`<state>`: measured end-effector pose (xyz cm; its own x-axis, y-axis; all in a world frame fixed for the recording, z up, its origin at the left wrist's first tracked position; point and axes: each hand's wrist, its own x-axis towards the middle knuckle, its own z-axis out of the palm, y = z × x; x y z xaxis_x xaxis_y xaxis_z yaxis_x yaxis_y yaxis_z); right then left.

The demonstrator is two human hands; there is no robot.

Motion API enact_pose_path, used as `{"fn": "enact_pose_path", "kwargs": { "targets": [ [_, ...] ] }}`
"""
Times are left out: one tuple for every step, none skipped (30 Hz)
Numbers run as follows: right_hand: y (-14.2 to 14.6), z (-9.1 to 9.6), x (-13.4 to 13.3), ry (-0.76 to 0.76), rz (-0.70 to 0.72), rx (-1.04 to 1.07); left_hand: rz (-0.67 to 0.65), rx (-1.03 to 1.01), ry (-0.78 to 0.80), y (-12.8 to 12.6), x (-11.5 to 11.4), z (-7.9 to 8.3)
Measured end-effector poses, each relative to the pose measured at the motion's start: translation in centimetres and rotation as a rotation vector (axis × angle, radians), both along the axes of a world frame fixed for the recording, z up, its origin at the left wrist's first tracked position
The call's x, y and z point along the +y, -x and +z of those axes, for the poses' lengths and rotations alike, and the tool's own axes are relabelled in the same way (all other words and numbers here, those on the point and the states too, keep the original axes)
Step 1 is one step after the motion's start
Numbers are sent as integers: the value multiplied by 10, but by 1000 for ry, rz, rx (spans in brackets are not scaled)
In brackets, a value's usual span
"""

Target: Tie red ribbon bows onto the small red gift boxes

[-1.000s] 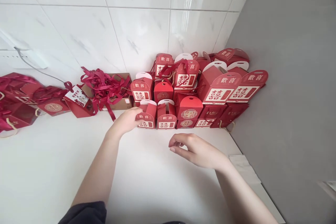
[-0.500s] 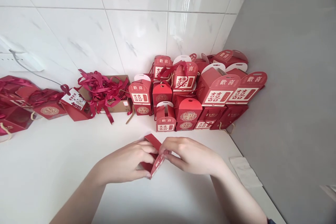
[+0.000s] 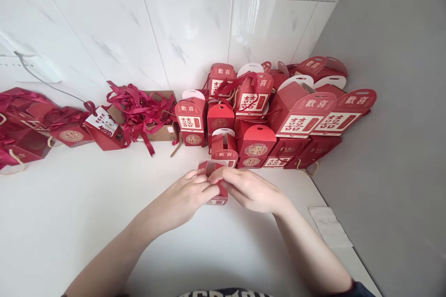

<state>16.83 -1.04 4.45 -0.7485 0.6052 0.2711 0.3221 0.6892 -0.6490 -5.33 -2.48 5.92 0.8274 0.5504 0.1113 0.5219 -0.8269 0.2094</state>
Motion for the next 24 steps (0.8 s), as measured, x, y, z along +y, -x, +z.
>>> {"fn": "enact_pose_path", "kwargs": {
  "targets": [
    [0,-1,0,-11,-22,-26,-14,20,-39,2,1,0],
    [1,-1,0,-30,-38,-61,-29,43,-77,4,1,-1],
    [1,-1,0,-54,-47,-102,-42,65,-119,5,1,-1],
    [2,-1,0,-79,-53,-143,-50,89,-164,6,0,-2],
    [2,-1,-1,-99,-60,-179,-53,117,-207,7,-1,-2],
    [1,-1,-2,-113,-68,-211,-53,146,-244,7,-2,-3],
    [0,-1,-4,-120,-76,-236,-53,176,-272,6,-4,-4],
    [0,-1,-5,-120,-86,-254,-55,201,-295,6,-6,-6],
    [-1,-1,-6,-117,-98,-265,-59,221,-312,5,-8,-7],
    [-1,-1,-8,-111,-108,-271,-63,236,-324,4,-10,-8],
    [-2,-1,-8,-106,-112,-272,-64,249,-331,2,-12,-9],
    [-2,-1,-9,-99,-111,-273,-62,256,-335,1,-14,-9],
    [-2,-1,-10,-90,-108,-274,-55,263,-336,0,-16,-10],
    [-3,0,-10,-74,-104,-279,-47,268,-332,-1,-17,-10],
    [-4,1,-10,-53,-101,-286,-39,276,-324,-2,-19,-10],
    [-6,3,-10,-32,-102,-290,-33,282,-310,-2,-20,-9],
    [-9,5,-10,-15,-109,-291,-29,286,-292,-3,-22,-9],
    [-13,7,-10,-1,-120,-287,-22,287,-271,-3,-22,-8],
    [-17,9,-9,9,-132,-281,-12,287,-250,-2,-23,-8],
    [-22,12,-9,16,-143,-276,-7,283,-228,-2,-23,-7],
    [-26,13,-9,24,-156,-274,-5,278,-207,-1,-23,-6],
    [-29,14,-9,36,-167,-279,-11,269,-187,0,-22,-6],
    [-32,15,-9,50,-176,-286,-24,252,-165,0,-21,-5],
    [-33,16,-9,63,-180,-292,-39,228,-141,1,-19,-3]
  ]
}}
